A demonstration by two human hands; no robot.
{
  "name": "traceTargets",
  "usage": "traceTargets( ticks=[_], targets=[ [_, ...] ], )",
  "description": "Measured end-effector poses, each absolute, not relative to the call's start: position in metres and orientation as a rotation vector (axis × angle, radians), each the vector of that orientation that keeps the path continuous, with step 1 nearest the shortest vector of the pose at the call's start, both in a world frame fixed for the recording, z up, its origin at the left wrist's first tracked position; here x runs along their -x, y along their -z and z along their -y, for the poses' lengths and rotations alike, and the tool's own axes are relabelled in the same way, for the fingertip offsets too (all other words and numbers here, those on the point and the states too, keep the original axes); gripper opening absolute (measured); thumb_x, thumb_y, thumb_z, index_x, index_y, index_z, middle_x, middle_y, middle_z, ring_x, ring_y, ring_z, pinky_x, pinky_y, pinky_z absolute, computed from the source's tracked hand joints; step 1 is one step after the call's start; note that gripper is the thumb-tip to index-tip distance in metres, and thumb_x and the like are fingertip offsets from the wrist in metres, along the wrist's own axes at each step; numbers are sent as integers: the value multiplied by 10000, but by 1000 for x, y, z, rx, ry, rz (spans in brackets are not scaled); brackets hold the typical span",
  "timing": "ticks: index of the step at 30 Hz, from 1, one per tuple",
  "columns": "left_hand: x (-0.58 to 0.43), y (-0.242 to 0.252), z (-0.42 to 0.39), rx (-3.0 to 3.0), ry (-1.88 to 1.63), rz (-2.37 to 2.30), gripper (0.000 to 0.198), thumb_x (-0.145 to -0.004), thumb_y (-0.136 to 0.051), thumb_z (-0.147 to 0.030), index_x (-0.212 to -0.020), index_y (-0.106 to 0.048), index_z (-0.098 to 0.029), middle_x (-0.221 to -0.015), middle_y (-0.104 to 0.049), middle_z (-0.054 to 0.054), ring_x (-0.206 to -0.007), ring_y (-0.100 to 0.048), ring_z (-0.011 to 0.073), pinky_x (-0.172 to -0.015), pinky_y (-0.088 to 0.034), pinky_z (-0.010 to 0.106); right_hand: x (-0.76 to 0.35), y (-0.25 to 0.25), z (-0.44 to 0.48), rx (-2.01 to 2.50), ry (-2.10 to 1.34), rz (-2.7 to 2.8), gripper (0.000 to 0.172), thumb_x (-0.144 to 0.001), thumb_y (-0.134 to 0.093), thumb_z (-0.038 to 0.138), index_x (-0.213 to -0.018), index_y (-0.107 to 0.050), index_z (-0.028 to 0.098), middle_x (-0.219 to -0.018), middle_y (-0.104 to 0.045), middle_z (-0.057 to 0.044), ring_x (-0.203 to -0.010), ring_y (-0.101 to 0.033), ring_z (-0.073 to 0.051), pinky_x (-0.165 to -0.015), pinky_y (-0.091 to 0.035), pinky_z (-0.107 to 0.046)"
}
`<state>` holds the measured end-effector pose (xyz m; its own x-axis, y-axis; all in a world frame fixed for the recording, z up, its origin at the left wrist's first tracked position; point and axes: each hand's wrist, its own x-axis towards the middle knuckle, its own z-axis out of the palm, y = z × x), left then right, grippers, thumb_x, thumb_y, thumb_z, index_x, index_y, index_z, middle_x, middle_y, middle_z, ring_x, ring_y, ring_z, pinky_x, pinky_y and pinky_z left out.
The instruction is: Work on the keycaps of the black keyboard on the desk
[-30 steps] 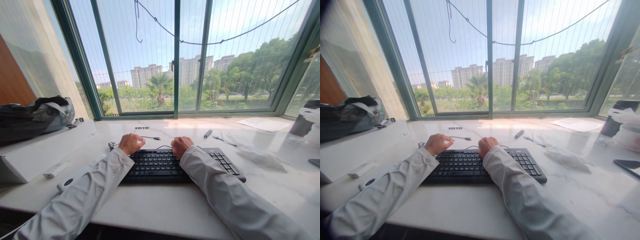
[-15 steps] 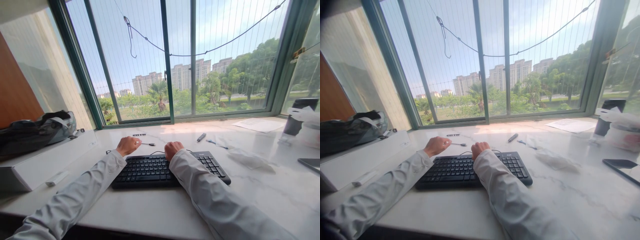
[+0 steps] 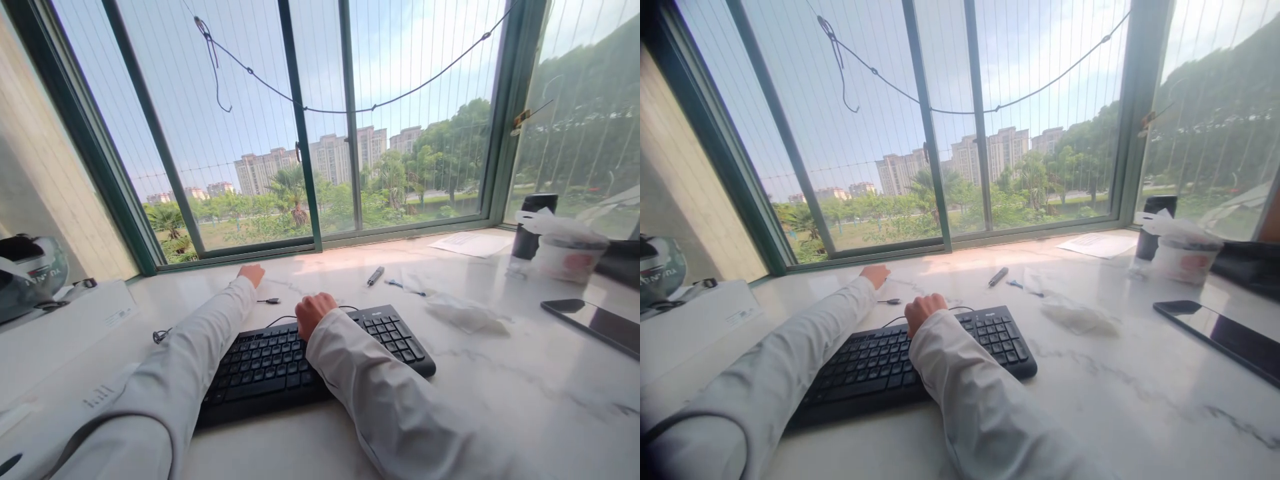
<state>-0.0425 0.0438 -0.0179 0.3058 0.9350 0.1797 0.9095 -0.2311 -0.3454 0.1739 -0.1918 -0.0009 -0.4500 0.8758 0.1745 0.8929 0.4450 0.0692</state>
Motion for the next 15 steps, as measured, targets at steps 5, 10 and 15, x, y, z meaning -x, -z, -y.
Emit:
traceTargets(
  ticks=[5, 10, 15],
  targets=[
    [39, 28, -64, 2161, -177, 1584, 242, -832, -467, -129, -889, -696, -76, -1036, -658, 224, -979, -608, 282, -813, -432, 377, -172, 5, 190, 1589, 274, 2510, 251, -798, -537, 233, -962, -711, 159, -961, -701, -167, -888, -669, -241, -760, -489, -357],
    [42, 24, -70, 2149, -211, 1519, 270, -853, -442, -127, -947, -695, -109, -1024, -670, 209, -979, -619, 275, -794, -439, 366, -171, 4, 192, 1595, 287, 2505, 248, -804, -535, 225, -968, -709, 160, -958, -701, -169, -900, -668, -241, -771, -487, -357],
    [50, 22, -64, 2184, -260, 1452, 196, -825, -512, -114, -916, -685, -108, -971, -687, 179, -926, -627, 251, -788, -425, 351, -170, 1, 196, 1606, 281, 2521, 263, -805, -531, 221, -987, -710, 160, -959, -704, -170, -907, -670, -247, -769, -488, -358]
  ],
)
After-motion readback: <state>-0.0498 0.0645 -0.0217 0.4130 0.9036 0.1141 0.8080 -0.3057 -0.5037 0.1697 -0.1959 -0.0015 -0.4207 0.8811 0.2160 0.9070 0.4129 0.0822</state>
